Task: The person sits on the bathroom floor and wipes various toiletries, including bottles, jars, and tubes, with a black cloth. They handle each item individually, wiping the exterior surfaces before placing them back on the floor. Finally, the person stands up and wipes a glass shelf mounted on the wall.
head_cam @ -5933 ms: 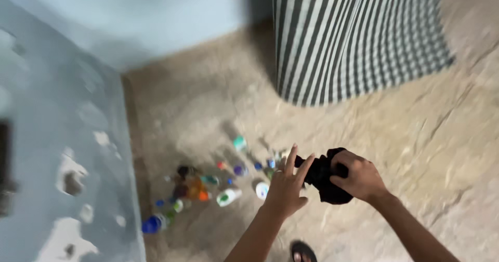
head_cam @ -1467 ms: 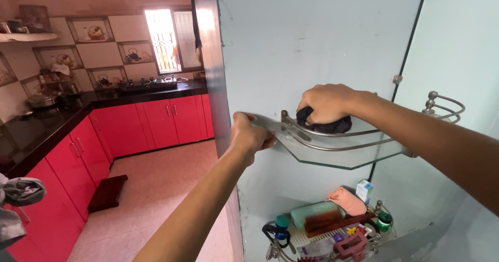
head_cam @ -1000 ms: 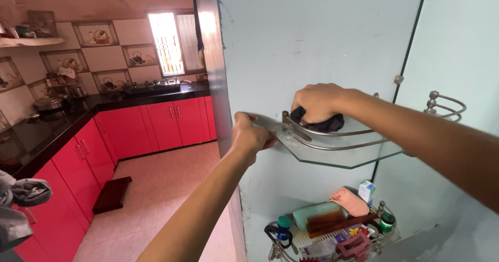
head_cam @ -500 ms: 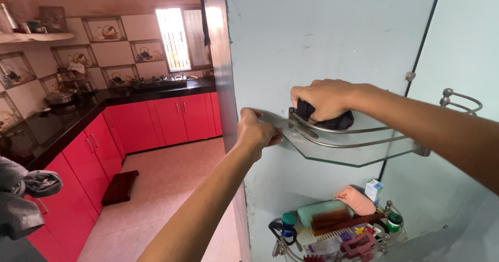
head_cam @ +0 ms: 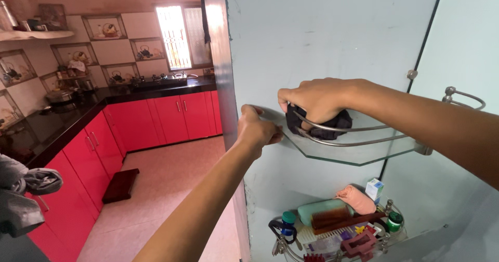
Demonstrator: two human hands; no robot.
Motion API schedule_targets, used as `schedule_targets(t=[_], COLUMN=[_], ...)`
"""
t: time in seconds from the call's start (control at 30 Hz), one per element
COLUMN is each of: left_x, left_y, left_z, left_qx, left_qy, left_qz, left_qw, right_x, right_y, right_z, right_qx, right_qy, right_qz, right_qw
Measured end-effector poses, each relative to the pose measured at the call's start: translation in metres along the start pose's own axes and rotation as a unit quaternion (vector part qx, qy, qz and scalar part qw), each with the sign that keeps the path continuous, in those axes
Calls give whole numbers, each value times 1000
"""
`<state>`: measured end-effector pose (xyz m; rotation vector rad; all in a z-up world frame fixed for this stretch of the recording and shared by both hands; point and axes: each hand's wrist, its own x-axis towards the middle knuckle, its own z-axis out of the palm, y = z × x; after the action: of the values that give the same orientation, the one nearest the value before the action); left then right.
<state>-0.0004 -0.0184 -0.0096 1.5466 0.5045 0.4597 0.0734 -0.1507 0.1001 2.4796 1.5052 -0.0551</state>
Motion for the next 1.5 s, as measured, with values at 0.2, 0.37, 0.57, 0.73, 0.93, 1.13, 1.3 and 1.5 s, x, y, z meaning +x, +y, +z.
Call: schedule_targets(t=[0.2, 0.37, 0.57, 0.73, 0.93, 1.13, 1.3, 1.5], left_x=[-5, -2, 2, 12, 26, 8, -19, -13], left_y=[4, 4, -7, -6, -19, 4, 32, 31], left_z=[1, 2, 1, 3, 7, 9, 12, 3], left_qx=[20, 22, -32, -33, -4, 43, 85, 60], left_qy=[5, 8, -9, 7, 4, 9, -19, -82], left_qz=[-7, -27, 0, -26, 42, -12, -23, -40], left_qw=[1000, 999, 999, 999, 999, 999, 996, 994], right_x=[17, 15, 5, 22, 13, -8, -20, -5], right_y=[-6, 1, 26, 24, 57, 42, 51, 37], right_z=[0, 5, 1, 12, 30, 19, 9, 14], right_qx=[15, 19, 154, 142, 128, 162, 212, 143], right_qy=[26, 2, -34, 44, 72, -16, -74, -20], right_qz=[24, 8, -95, -68, -194, -73, -82, -69], right_qw=[999, 1000, 983, 987, 970, 984, 971, 987])
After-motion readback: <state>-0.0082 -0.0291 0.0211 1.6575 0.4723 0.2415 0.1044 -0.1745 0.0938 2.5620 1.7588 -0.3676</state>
